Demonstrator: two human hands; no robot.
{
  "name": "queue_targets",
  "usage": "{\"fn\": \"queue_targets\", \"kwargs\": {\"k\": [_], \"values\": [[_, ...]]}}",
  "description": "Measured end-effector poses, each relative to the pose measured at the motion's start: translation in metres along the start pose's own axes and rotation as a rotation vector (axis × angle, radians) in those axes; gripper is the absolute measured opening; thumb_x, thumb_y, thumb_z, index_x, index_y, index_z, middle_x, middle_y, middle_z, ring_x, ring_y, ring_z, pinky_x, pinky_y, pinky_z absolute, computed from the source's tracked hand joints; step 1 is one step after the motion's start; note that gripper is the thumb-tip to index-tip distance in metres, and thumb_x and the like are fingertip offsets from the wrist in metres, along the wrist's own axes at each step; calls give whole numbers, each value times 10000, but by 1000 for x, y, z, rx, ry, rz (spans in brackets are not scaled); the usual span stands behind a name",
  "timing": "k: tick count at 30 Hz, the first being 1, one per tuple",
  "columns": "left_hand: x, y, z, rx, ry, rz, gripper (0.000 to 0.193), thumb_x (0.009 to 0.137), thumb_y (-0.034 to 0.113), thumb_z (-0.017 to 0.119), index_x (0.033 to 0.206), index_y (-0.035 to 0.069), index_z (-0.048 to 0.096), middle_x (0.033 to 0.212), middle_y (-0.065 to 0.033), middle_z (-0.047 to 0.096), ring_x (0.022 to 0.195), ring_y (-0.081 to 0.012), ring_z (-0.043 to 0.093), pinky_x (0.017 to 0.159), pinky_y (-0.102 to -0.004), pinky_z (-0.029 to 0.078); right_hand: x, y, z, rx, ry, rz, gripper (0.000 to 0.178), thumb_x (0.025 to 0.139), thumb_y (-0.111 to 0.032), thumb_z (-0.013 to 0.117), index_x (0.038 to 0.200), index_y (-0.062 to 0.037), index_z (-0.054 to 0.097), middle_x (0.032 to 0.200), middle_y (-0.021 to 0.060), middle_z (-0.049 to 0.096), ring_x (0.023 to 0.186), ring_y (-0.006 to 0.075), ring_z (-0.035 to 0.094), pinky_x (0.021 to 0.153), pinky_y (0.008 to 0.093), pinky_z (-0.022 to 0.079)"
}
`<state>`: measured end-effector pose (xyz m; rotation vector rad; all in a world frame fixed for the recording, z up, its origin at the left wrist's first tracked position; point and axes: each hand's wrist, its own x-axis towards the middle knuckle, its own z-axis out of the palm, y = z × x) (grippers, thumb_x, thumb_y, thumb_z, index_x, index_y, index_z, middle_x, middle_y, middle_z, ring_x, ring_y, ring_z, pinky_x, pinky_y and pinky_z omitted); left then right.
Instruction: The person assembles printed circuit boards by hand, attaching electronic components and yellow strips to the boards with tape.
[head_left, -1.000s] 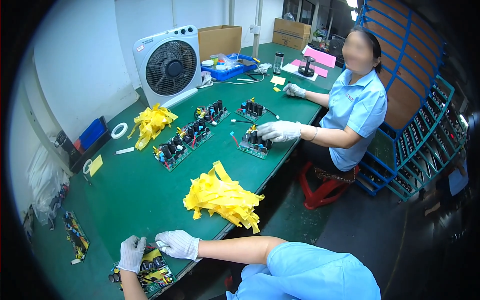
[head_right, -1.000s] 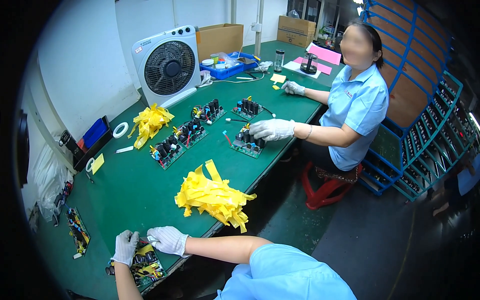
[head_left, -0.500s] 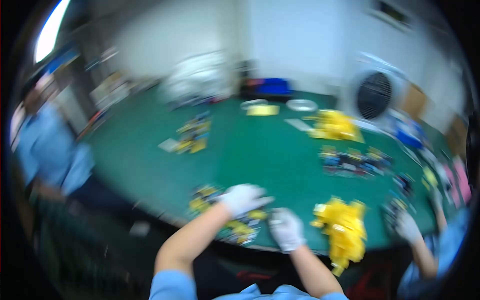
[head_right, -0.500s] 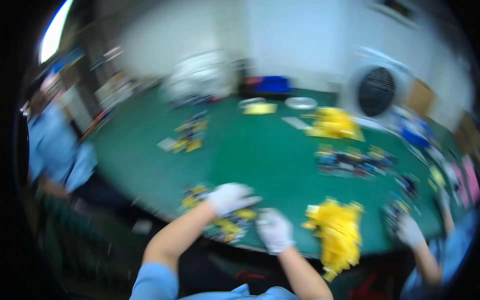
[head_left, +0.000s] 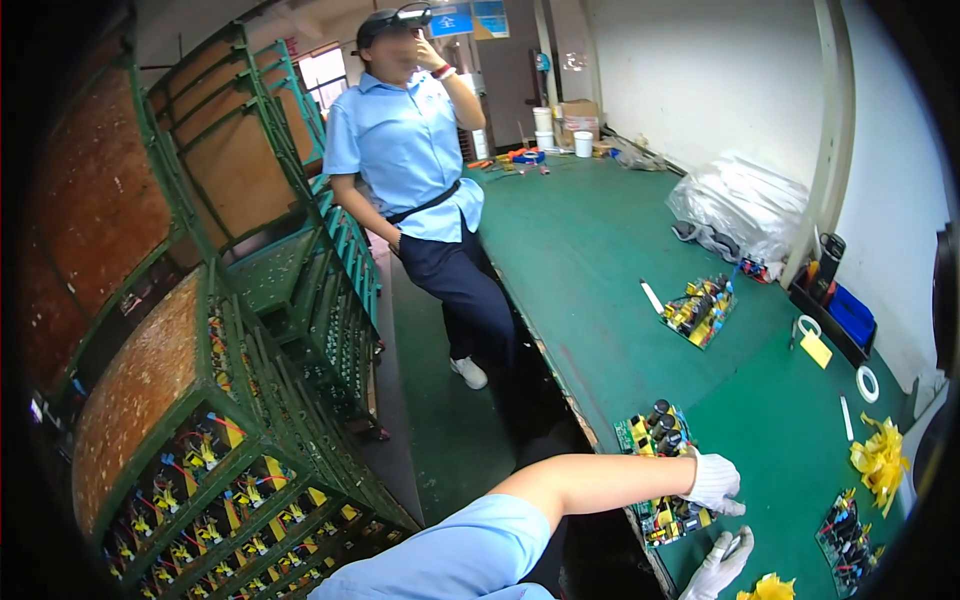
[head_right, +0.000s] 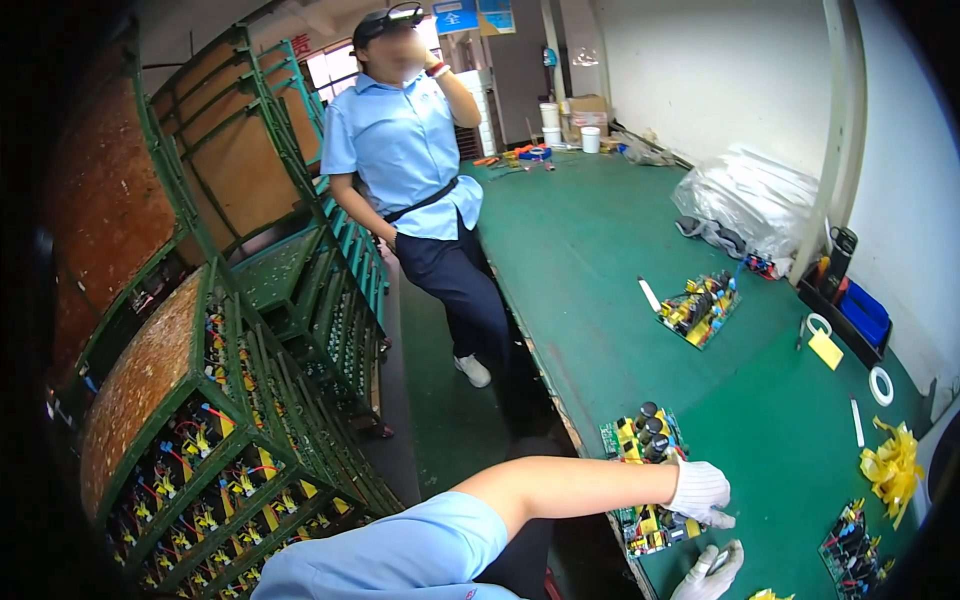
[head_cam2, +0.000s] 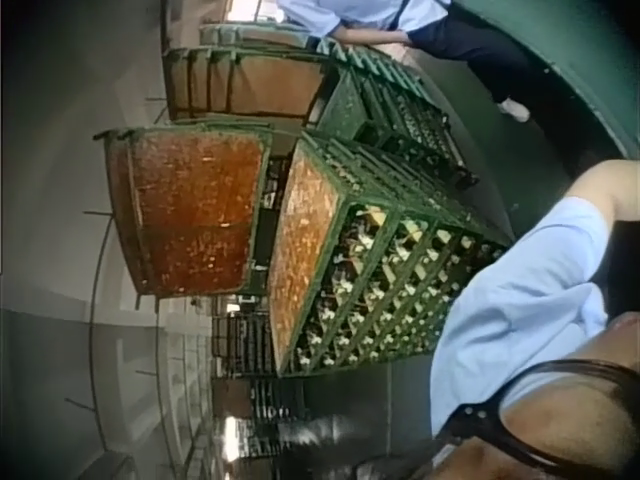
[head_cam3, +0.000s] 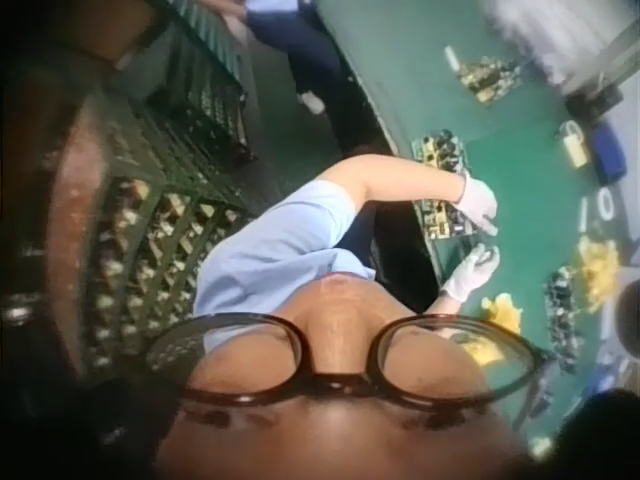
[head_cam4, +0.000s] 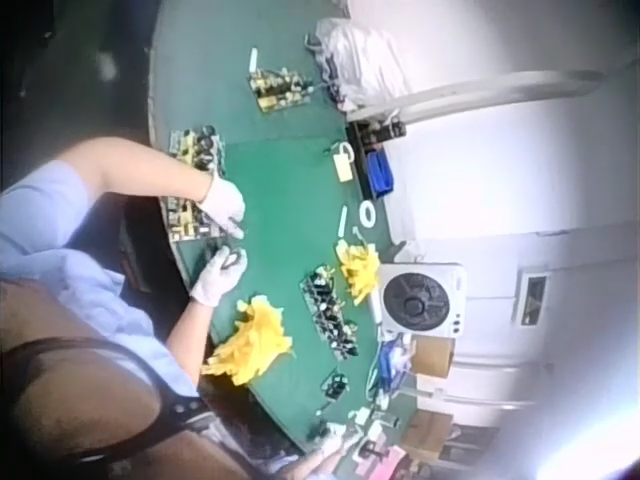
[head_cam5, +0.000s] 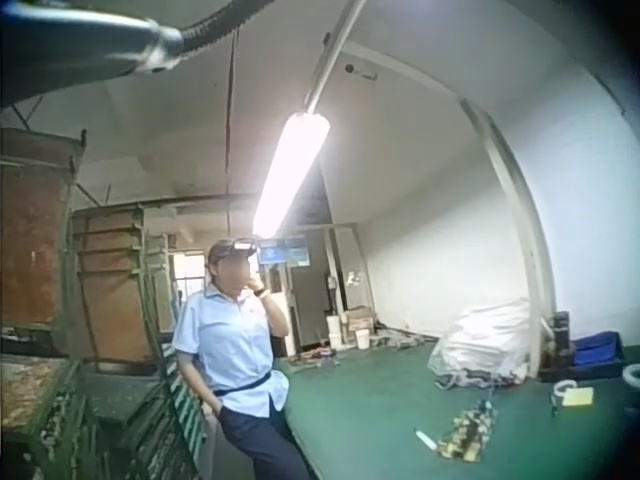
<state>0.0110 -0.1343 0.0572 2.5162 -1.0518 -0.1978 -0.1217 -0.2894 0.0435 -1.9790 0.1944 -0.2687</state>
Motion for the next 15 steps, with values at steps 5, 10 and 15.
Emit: {"fn": "queue_targets", "kwargs": {"k": [5,10,15], "values": [[-2,6,-8,-24,-11,-82,657,924,553,462,648,-9,661,581,-211,591,580,-392,608,582,-464,507,-3,1,1,-114,163,-172,381,988,-223,571,1245,56,536,1163,257,611,1027,347,612,916,386,494],[1,1,0,-34,68,-86,636,926,534,467,652,-5,664,581,-206,592,587,-395,608,584,-464,507,-1,7,4,-177,201,-216,314,982,-212,572,1172,36,602,1085,245,652,954,370,640,869,411,521],[-3,4,-6,-35,69,-93,602,908,535,497,676,12,686,614,-197,617,625,-383,635,608,-459,519,-1,4,7,-211,208,-299,295,974,-203,587,1151,32,612,1060,251,652,937,352,649,836,396,536]]}}
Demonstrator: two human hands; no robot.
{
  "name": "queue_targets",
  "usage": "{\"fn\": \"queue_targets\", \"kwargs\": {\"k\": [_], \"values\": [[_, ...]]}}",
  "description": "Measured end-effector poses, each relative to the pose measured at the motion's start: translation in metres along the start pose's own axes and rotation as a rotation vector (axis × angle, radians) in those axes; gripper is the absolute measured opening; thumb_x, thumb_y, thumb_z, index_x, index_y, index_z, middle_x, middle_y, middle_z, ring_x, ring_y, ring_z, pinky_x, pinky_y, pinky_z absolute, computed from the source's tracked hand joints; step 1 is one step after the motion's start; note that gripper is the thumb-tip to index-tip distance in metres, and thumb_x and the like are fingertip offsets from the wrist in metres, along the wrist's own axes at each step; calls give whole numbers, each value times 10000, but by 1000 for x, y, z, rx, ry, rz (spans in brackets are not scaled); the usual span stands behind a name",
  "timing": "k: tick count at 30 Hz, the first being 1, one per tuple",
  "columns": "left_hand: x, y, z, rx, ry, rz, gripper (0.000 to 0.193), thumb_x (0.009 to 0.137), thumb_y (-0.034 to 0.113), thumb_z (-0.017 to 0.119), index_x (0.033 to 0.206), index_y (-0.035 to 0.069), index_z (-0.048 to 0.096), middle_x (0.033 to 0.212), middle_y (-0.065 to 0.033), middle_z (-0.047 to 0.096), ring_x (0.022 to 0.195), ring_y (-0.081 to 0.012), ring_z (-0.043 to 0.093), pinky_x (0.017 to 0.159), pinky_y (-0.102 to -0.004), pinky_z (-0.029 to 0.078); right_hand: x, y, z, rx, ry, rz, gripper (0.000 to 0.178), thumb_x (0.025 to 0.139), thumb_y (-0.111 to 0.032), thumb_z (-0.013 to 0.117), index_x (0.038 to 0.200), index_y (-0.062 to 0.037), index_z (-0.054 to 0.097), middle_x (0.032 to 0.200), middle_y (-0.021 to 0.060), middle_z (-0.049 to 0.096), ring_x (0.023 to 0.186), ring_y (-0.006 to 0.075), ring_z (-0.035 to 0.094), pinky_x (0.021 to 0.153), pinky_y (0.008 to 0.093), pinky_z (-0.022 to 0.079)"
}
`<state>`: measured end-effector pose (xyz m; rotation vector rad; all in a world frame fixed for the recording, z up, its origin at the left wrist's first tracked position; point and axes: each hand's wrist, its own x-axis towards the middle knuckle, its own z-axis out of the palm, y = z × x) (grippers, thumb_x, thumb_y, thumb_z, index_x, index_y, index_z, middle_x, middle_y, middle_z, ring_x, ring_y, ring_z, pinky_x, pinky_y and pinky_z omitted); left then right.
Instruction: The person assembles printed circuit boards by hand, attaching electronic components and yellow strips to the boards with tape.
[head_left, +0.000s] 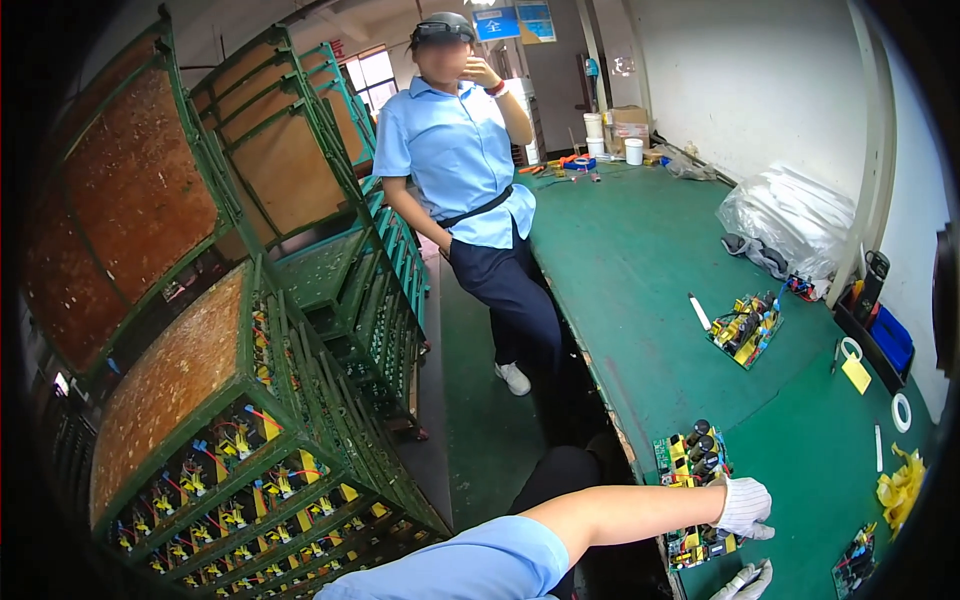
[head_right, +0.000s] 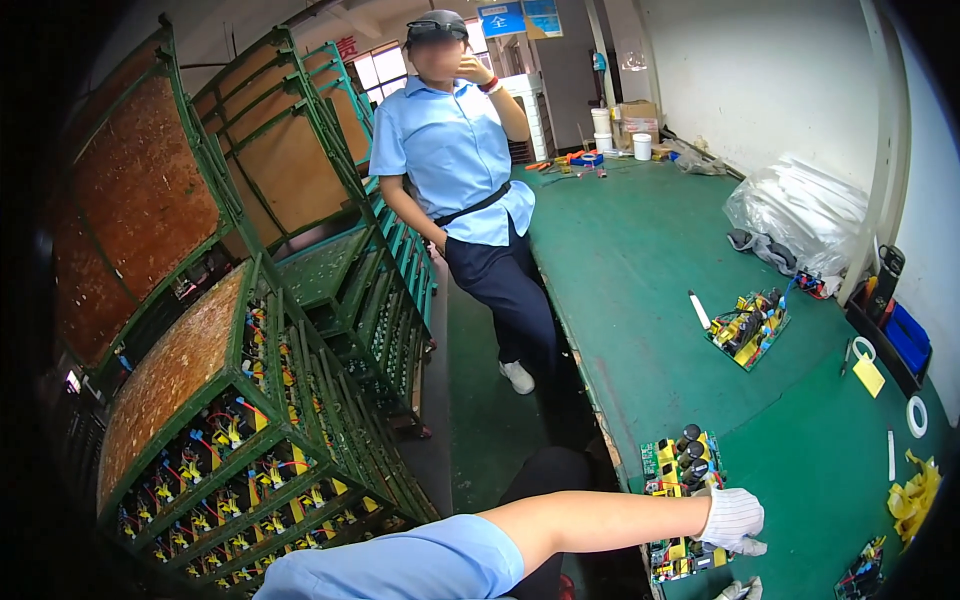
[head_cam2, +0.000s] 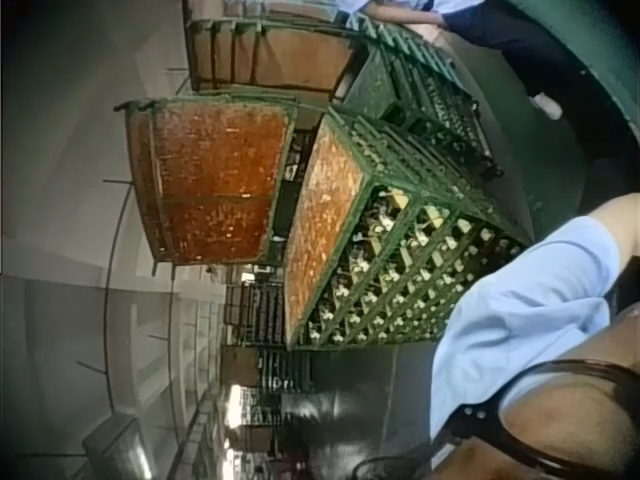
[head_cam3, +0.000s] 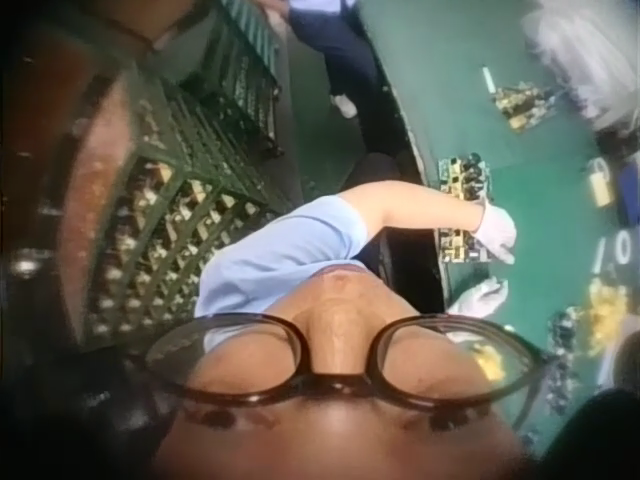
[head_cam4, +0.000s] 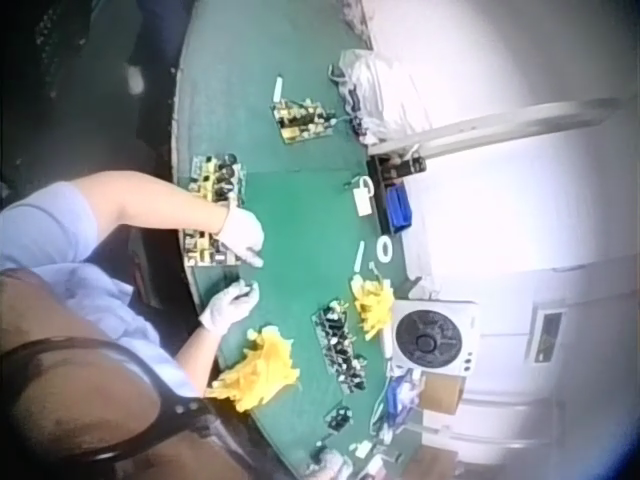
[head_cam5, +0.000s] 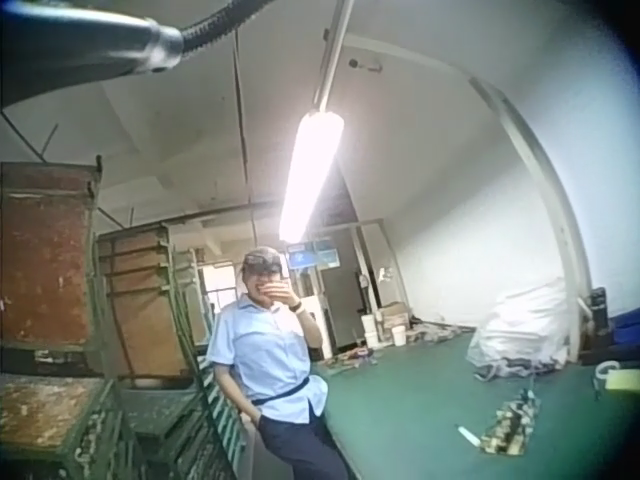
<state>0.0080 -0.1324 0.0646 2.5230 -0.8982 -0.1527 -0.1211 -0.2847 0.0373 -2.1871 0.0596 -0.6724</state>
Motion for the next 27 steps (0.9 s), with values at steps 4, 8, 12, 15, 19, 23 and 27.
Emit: {"fn": "queue_targets", "kwargs": {"k": [4,8,12,15,19,23,27], "values": [[0,-4,8,23,78,64,619,906,532,500,625,3,655,558,-187,582,580,-388,609,570,-455,503,4,-12,-2,-30,0,-13,305,970,-193,594,1176,33,591,1058,244,651,929,334,653,832,377,542],[1,-3,3,-5,48,30,618,901,532,504,621,1,652,553,-187,578,580,-388,608,567,-456,501,5,-8,1,5,-62,168,321,968,-181,593,1208,28,562,1079,238,645,927,329,658,830,375,549],[-1,-5,0,15,95,53,615,902,528,500,627,1,655,564,-189,583,582,-387,608,574,-454,503,4,5,3,-57,-5,-39,280,969,-185,587,1172,8,595,1083,238,634,965,332,639,844,397,539],[-4,-2,-1,47,88,47,606,908,518,497,631,4,658,568,-190,585,581,-386,608,569,-451,501,5,1,-7,-207,-131,-135,264,949,-186,602,1125,10,624,1037,214,635,927,382,618,853,419,510],[-5,3,8,57,109,65,601,901,519,505,627,5,656,567,-189,585,576,-385,607,562,-451,499,-1,1,-18,-303,-146,-206,257,940,-187,607,1110,4,633,1022,208,640,916,373,624,834,418,517],[7,2,18,92,42,93,560,866,522,538,657,22,680,594,-195,609,592,-383,625,578,-460,512,-14,1,-23,-341,-127,-189,240,934,-194,604,1091,-19,651,981,200,649,890,375,629,806,434,520],[11,20,-8,47,-6,-28,478,825,494,549,786,50,723,725,-200,673,677,-355,674,657,-441,546,-19,45,-3,-225,-89,-220,177,899,-92,614,1041,7,651,996,212,648,930,388,608,833,445,502]]}}
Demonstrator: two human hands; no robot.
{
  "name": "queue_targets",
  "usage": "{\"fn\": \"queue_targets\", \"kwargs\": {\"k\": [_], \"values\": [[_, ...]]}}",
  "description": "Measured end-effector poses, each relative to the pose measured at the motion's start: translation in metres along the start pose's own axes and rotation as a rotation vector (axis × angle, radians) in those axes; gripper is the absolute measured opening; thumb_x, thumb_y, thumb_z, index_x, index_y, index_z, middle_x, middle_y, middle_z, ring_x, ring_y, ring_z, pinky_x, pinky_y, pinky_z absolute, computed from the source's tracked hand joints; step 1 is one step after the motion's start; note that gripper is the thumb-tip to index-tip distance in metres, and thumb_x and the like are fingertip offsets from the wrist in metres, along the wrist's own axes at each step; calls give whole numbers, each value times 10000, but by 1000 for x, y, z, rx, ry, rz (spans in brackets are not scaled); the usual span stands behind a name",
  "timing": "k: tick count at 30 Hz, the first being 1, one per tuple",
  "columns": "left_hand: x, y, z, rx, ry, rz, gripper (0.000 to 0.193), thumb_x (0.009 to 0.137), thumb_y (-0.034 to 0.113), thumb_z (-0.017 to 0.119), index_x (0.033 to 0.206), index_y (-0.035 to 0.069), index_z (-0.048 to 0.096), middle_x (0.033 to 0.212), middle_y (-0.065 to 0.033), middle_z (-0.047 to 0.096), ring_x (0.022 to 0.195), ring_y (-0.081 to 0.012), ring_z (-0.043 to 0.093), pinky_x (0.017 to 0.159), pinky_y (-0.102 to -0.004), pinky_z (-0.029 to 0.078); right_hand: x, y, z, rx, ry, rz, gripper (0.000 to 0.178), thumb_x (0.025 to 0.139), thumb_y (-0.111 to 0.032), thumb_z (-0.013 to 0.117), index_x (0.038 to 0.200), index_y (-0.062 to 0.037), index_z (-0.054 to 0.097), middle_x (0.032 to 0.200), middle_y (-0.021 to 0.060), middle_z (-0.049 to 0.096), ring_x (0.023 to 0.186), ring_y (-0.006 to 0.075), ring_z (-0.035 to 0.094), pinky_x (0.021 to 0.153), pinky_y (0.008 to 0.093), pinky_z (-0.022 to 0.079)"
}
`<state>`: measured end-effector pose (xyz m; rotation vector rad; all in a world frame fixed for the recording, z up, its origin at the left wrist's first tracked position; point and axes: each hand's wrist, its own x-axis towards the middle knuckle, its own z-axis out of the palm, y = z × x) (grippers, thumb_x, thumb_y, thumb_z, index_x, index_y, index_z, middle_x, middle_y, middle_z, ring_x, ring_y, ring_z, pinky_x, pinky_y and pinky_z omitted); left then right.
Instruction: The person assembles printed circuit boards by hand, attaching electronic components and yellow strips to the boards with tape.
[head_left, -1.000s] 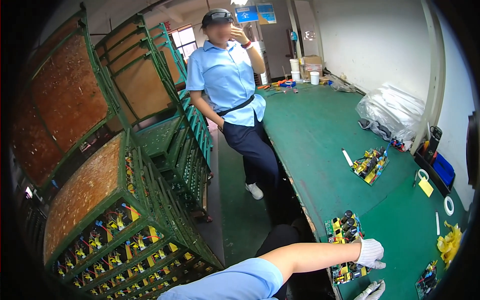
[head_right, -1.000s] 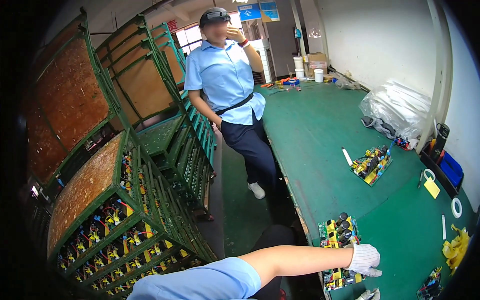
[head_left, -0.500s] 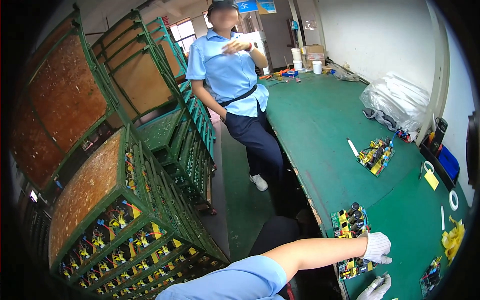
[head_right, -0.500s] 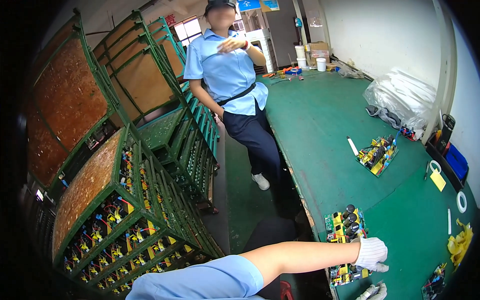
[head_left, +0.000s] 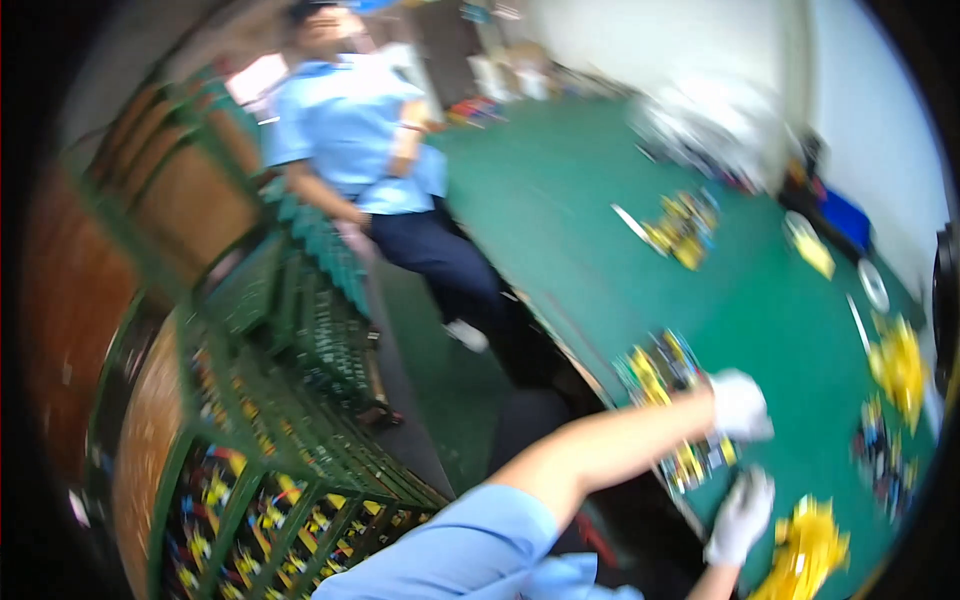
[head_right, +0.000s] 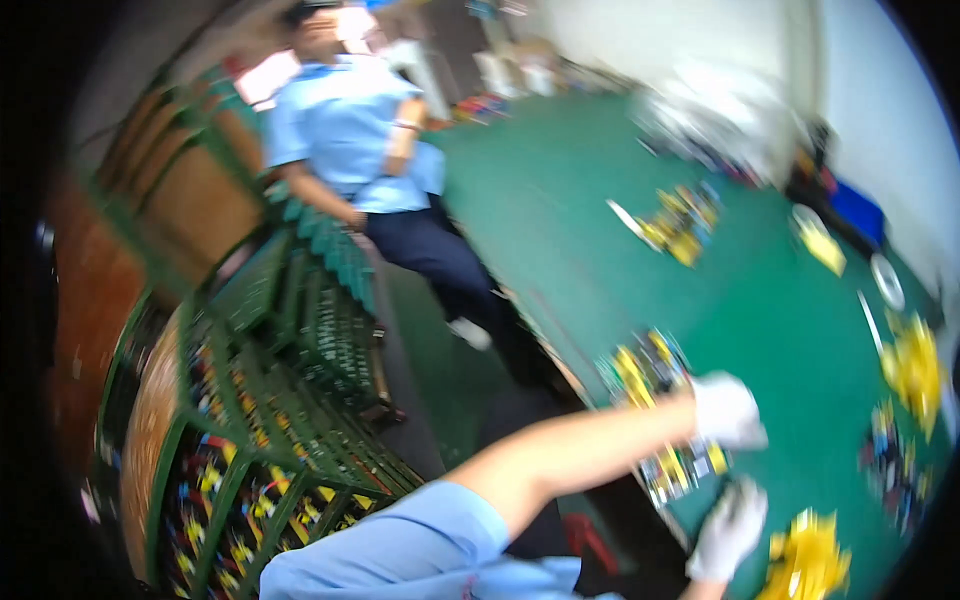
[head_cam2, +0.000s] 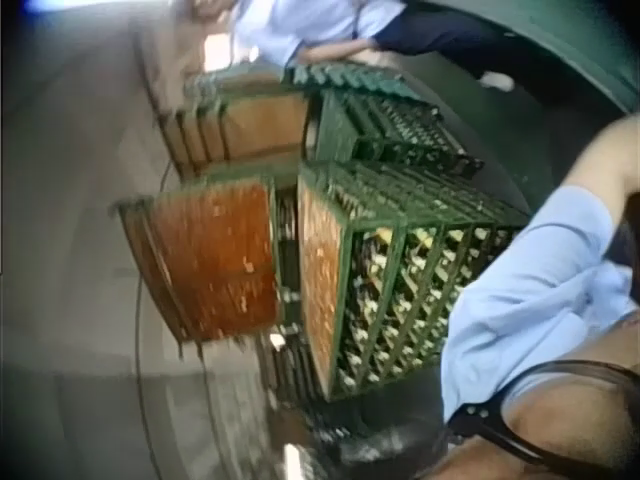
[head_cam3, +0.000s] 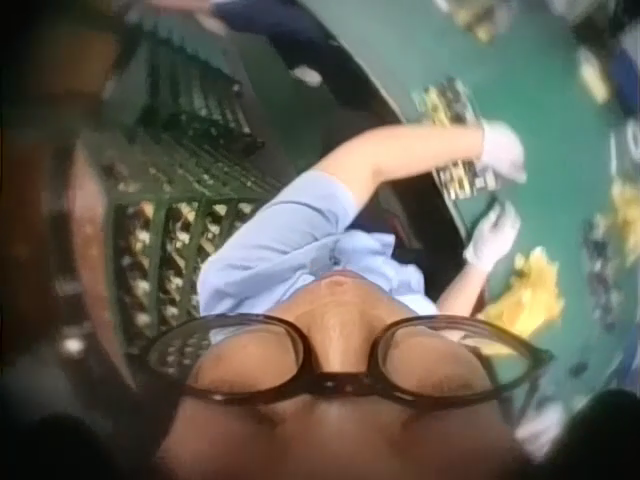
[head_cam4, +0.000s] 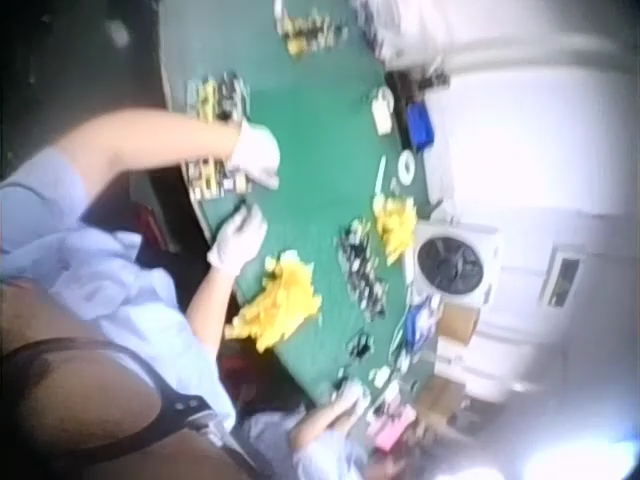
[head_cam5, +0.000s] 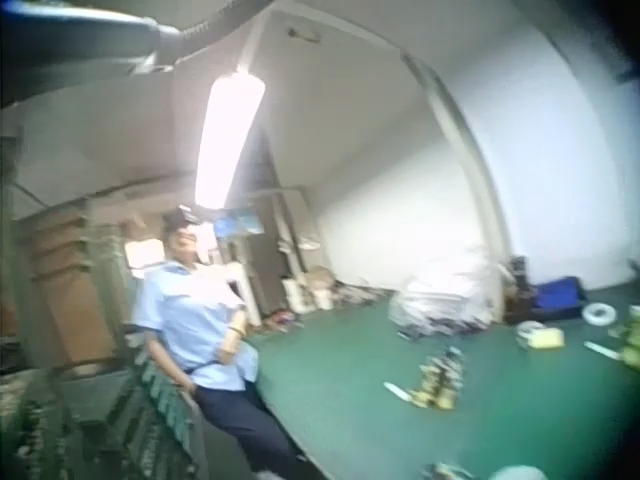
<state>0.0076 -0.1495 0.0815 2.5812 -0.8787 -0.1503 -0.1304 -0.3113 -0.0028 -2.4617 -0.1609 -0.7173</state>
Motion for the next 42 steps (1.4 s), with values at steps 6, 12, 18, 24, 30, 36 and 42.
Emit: {"fn": "queue_targets", "kwargs": {"k": [6,12,18,24,30,36,42], "values": [[2,-34,-12,88,-63,-26,632,939,591,452,653,79,687,696,-177,654,740,-363,666,698,-452,532,24,-37,3,-28,-154,38,138,870,-199,650,990,-136,676,906,133,603,842,339,614,691,445,515],[21,-28,20,131,70,138,609,952,535,475,612,55,631,684,-176,639,712,-361,648,665,-464,524,15,-22,-1,-122,-248,60,133,861,-212,647,973,-142,639,900,76,572,844,279,609,639,432,529],[10,-32,25,137,91,161,600,950,543,480,624,65,639,695,-172,637,718,-357,646,666,-457,526,8,-27,0,-143,-274,32,102,851,-196,643,930,-137,619,881,76,550,835,269,603,625,421,527],[10,-32,26,129,88,145,604,950,550,477,631,65,646,690,-168,635,717,-354,646,669,-455,527,8,-29,2,-161,-305,29,95,858,-198,635,922,-132,615,887,70,550,847,261,601,621,418,525],[23,-34,27,93,150,218,546,939,476,567,605,46,610,643,-176,587,655,-363,604,608,-454,488,15,-23,2,-171,-309,55,89,863,-203,631,916,-134,613,888,69,549,867,263,597,637,424,525],[12,-38,0,134,28,65,622,948,579,426,694,72,680,765,-185,674,770,-371,666,716,-478,537,32,-41,5,-103,-351,61,76,865,-186,612,914,-129,611,898,94,560,874,298,590,673,449,517],[-2,-6,-14,-61,-97,-16,513,906,491,459,782,78,736,736,-163,692,736,-353,681,746,-446,545,9,-32,-2,-23,-277,-14,170,820,-91,617,983,-50,646,909,202,572,858,401,550,711,485,465]]}}
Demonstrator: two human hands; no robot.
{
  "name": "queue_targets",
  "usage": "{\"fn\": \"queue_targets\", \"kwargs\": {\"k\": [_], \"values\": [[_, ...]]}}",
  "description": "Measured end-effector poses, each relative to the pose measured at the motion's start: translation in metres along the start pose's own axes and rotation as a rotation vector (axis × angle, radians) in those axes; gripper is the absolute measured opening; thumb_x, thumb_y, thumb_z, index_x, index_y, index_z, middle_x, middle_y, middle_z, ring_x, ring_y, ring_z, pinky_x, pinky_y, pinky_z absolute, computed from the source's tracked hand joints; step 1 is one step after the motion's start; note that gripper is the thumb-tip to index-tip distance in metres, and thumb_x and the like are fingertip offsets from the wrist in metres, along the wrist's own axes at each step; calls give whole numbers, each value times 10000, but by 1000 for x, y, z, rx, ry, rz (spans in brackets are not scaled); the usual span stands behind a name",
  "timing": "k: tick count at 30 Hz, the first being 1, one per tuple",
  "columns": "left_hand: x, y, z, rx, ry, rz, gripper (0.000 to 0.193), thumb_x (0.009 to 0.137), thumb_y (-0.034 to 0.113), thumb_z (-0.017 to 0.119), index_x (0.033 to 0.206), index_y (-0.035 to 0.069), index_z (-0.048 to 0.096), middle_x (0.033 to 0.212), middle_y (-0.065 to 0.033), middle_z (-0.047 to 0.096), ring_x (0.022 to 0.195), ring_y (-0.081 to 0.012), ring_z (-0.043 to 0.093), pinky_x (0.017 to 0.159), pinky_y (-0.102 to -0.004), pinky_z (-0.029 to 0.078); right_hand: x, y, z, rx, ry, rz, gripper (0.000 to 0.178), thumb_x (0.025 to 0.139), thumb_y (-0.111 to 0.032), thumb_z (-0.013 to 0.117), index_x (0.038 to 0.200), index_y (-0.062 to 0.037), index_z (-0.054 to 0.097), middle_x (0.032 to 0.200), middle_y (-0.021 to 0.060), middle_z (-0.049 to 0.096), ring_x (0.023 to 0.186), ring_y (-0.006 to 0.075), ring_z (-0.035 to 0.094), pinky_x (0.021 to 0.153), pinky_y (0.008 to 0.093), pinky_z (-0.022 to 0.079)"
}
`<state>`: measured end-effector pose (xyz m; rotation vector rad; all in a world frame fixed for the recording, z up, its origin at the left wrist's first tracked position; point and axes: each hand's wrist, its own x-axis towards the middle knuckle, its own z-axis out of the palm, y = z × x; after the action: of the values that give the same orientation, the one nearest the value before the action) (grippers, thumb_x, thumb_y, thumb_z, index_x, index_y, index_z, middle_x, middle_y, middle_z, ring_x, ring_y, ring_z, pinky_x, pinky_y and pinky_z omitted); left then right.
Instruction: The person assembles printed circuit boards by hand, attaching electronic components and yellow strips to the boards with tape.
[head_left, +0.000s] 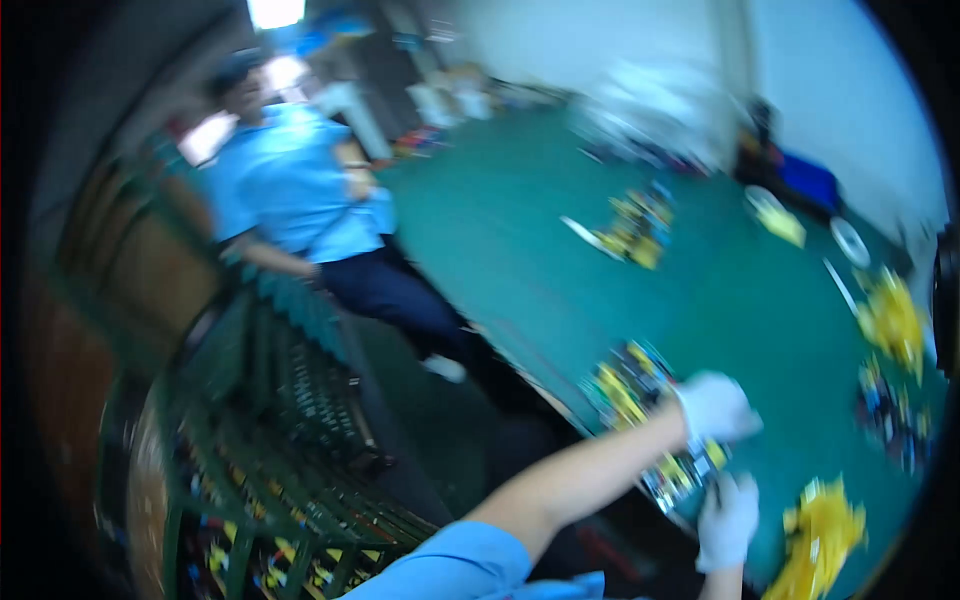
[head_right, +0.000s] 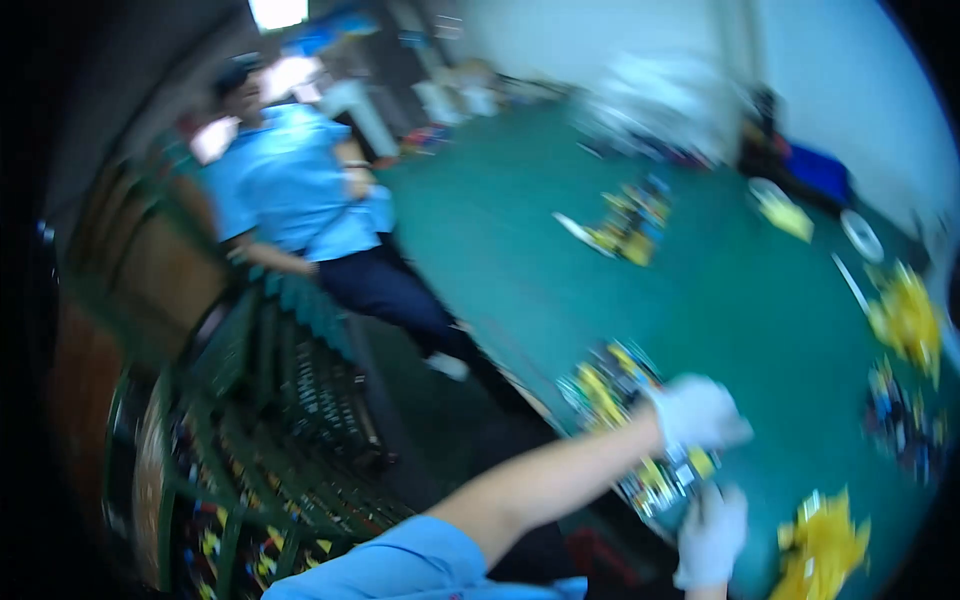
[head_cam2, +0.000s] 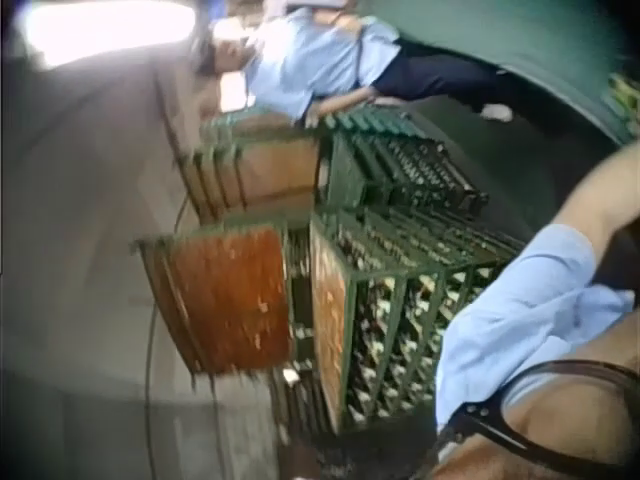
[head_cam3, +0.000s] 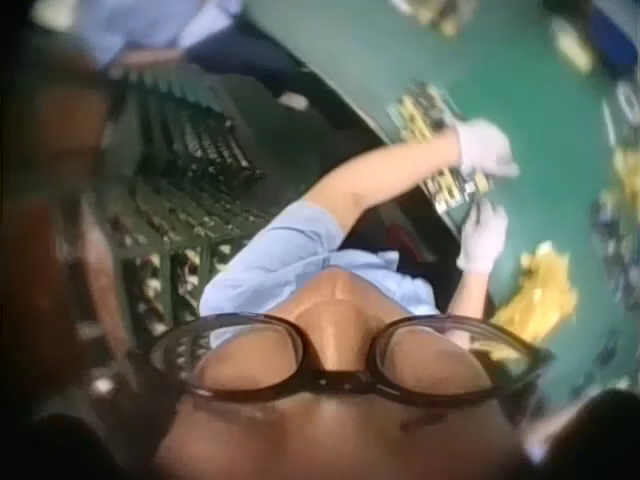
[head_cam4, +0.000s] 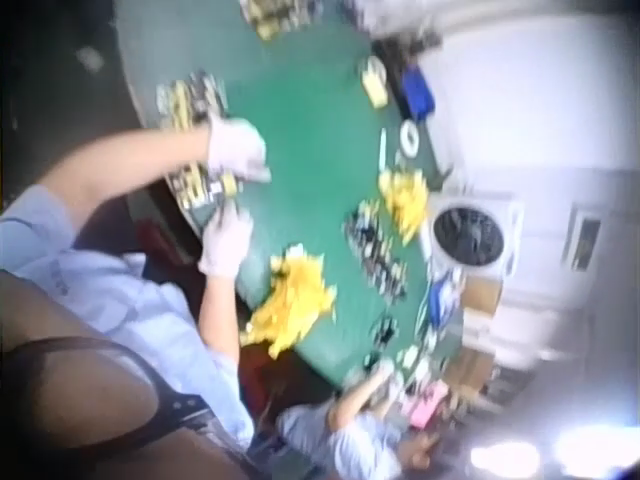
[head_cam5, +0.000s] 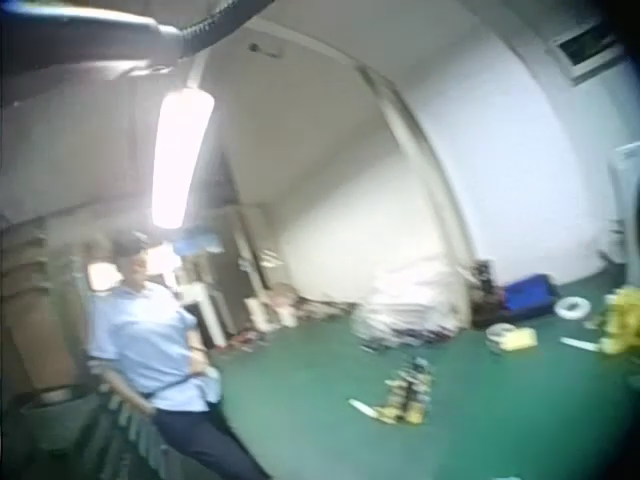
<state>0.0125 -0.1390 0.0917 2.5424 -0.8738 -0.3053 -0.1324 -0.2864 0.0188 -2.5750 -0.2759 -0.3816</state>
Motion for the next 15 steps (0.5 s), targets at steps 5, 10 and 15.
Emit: {"fn": "queue_targets", "kwargs": {"k": [5,10,15], "values": [[12,-16,45,43,150,99,572,896,473,497,611,0,649,592,-216,599,576,-403,611,575,-478,510,1,-25,-27,-104,-100,46,152,891,-180,614,945,-55,682,858,218,606,803,409,601,720,490,504],[13,-22,38,93,254,100,592,898,478,498,604,-15,642,568,-215,579,557,-409,595,569,-474,502,15,-36,-34,-153,-98,5,153,888,-161,601,942,-36,671,859,222,613,809,411,609,727,498,504],[14,-23,35,49,205,81,559,873,476,524,617,-3,656,566,-197,582,578,-392,609,582,-468,503,21,-45,-37,-153,-131,77,140,879,-139,599,921,-22,663,857,245,609,801,428,609,724,514,503]]}}
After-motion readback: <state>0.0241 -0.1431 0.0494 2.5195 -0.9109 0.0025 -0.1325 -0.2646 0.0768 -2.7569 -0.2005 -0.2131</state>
